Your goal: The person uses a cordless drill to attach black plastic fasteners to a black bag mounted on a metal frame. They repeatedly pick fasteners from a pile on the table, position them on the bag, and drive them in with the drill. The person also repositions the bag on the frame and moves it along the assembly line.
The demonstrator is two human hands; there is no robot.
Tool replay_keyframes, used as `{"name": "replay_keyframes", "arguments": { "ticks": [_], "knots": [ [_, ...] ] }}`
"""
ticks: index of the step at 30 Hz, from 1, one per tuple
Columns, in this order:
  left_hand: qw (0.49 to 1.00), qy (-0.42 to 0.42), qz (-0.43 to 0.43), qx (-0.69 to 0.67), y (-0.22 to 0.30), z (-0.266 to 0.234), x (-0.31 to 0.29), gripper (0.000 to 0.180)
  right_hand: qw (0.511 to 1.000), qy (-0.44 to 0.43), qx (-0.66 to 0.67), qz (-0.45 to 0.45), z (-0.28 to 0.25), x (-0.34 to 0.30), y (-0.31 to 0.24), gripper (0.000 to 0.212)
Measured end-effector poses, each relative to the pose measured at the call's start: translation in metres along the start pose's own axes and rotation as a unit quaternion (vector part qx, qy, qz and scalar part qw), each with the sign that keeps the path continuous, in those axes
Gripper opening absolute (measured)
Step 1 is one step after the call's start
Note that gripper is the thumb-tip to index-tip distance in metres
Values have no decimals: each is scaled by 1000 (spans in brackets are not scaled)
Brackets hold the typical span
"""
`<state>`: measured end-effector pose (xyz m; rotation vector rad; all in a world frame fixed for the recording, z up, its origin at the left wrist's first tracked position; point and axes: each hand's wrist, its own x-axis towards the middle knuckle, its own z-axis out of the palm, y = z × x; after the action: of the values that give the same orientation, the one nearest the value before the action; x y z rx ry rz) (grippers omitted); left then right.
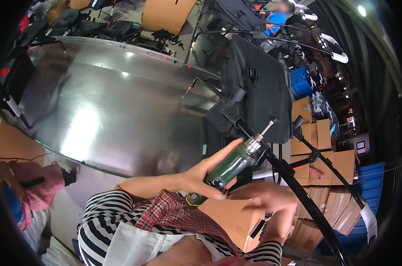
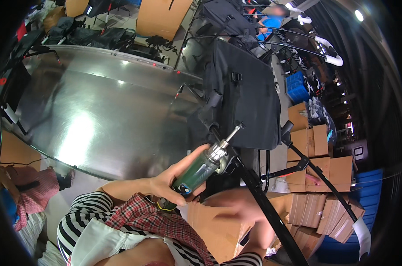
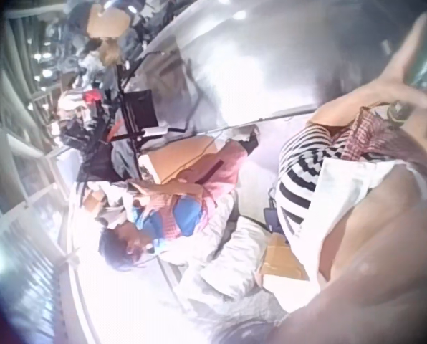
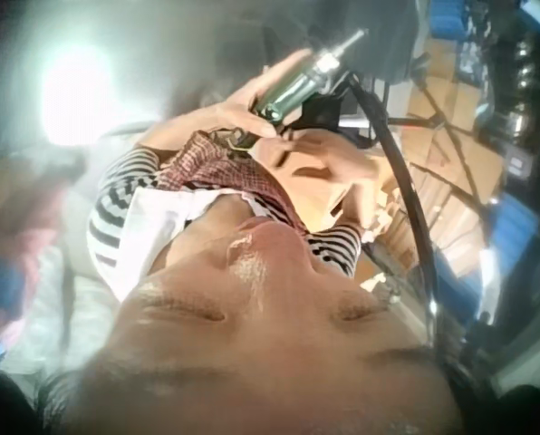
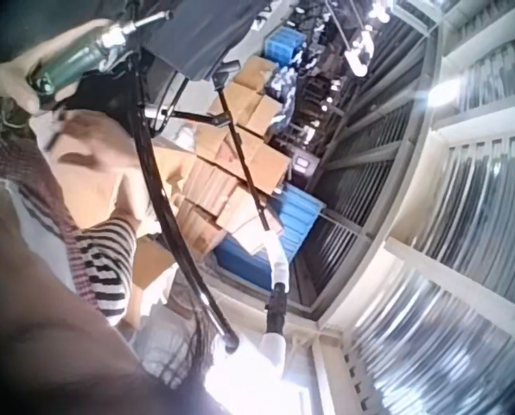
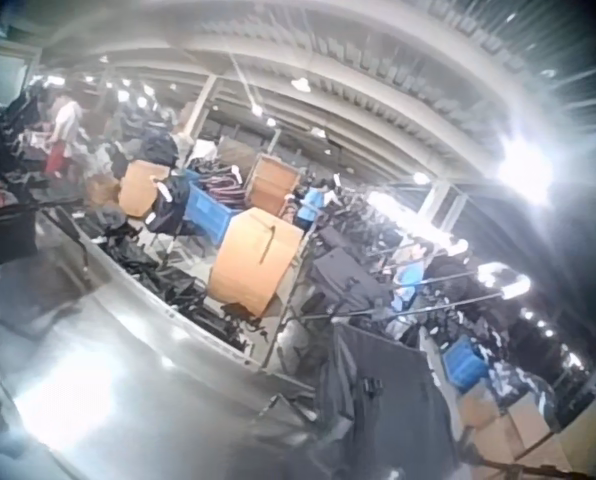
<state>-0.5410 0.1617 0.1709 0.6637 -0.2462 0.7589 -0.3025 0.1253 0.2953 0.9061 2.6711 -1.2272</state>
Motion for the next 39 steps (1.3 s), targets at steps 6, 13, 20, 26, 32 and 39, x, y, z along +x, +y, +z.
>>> {"name": "replay_keyframes", "arguments": {
  "ticks": [6,13,20,26,32,39],
  "knots": [
    [993,-22,59,101,1,-1,-6,126,873,341,-337,91,-141,96,126,29],
    [982,22,95,164,-4,6,-17,126,786,188,-576,124,-191,183,202,24],
    [969,33,135,204,-23,31,-37,127,669,322,-670,-9,-199,83,5,13],
    [974,52,160,153,-35,78,-47,129,620,414,-632,209,-102,-103,-132,73],
    [948,87,265,156,-59,111,-65,129,906,88,-370,184,21,-160,-130,93],
    [941,146,244,181,-99,147,-89,128,938,199,211,189,140,-143,6,82]
  ]
}}
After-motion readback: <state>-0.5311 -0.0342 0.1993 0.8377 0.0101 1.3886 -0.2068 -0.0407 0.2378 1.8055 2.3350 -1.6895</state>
